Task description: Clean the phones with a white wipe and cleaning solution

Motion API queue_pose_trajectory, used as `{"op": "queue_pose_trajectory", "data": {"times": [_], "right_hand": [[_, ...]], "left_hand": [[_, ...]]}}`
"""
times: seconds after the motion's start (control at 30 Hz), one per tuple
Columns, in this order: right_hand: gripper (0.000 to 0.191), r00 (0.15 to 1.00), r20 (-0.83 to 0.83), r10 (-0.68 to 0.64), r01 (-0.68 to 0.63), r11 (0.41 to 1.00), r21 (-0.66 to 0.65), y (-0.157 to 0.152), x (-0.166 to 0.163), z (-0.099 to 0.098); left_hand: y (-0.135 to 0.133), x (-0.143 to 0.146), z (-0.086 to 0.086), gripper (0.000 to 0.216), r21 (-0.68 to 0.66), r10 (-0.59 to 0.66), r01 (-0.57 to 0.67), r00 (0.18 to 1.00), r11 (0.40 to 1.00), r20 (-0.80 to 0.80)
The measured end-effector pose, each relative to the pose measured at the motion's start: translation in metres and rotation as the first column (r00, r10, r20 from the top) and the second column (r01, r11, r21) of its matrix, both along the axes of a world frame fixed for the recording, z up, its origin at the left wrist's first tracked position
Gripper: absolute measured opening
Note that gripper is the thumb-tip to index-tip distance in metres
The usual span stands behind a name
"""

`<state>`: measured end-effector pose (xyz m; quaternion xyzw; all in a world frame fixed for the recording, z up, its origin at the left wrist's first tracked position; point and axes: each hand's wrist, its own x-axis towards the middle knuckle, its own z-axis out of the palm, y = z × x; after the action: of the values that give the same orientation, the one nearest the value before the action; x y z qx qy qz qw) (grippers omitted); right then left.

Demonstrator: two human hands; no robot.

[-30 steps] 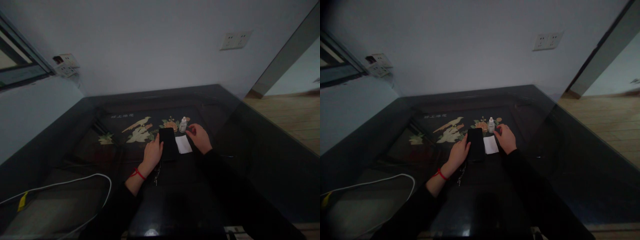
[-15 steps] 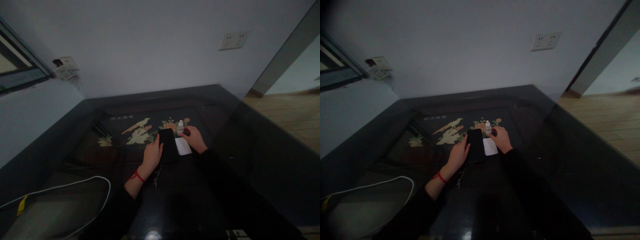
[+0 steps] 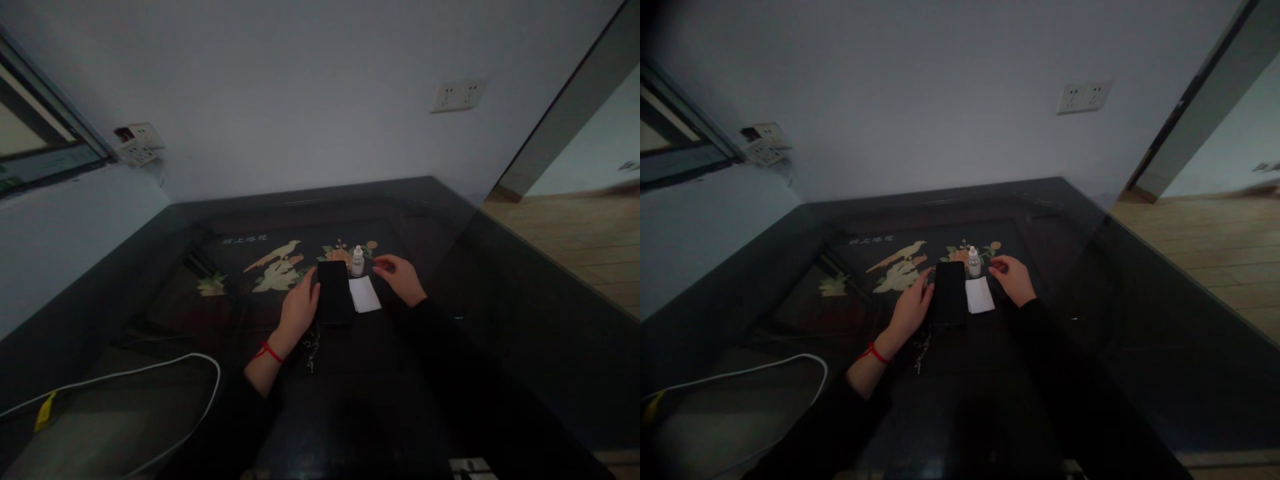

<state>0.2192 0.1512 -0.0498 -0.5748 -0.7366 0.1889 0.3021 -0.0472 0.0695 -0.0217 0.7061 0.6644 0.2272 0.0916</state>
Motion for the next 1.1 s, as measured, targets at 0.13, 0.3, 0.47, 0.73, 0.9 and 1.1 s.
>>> {"op": "queue_pose_trajectory", "data": {"times": [0.13, 0.3, 0.47, 0.73, 0.9, 1.1], "right_hand": [[0.032, 0.998, -0.03, -0.051, 0.05, 0.998, -0.029, -0.006, 0.027, -0.003], [0.031, 0.996, -0.026, -0.081, 0.08, 0.996, -0.036, -0.006, 0.034, -0.015], [0.029, 0.998, 0.019, -0.068, 0.069, 0.996, -0.049, -0.007, 0.023, -0.018], [0.023, 0.992, 0.102, -0.072, 0.08, 0.994, -0.071, -0.015, 0.017, -0.011], [0.021, 0.993, 0.095, -0.067, 0.071, 0.997, -0.04, -0.019, 0.012, -0.004], [0.022, 0.995, 0.071, -0.073, 0.077, 0.996, -0.045, -0.021, 0.01, -0.002]], "left_hand": [[0.001, -0.029, 0.004, 0.033, 0.031, 0.037, -0.041, 0.993, 0.999, 0.109], [0.007, -0.047, -0.009, 0.029, -0.023, 0.073, -0.071, 0.986, 0.997, 0.152], [0.008, -0.041, -0.014, 0.028, -0.067, 0.064, -0.055, 0.988, 0.996, 0.144], [0.005, -0.039, -0.013, 0.028, -0.097, 0.077, -0.065, 0.99, 0.993, 0.121], [0.005, -0.038, -0.012, 0.028, -0.099, 0.071, -0.058, 0.988, 0.993, 0.135], [0.004, -0.039, -0.011, 0.024, -0.086, 0.069, -0.049, 0.969, 0.995, 0.237]]}}
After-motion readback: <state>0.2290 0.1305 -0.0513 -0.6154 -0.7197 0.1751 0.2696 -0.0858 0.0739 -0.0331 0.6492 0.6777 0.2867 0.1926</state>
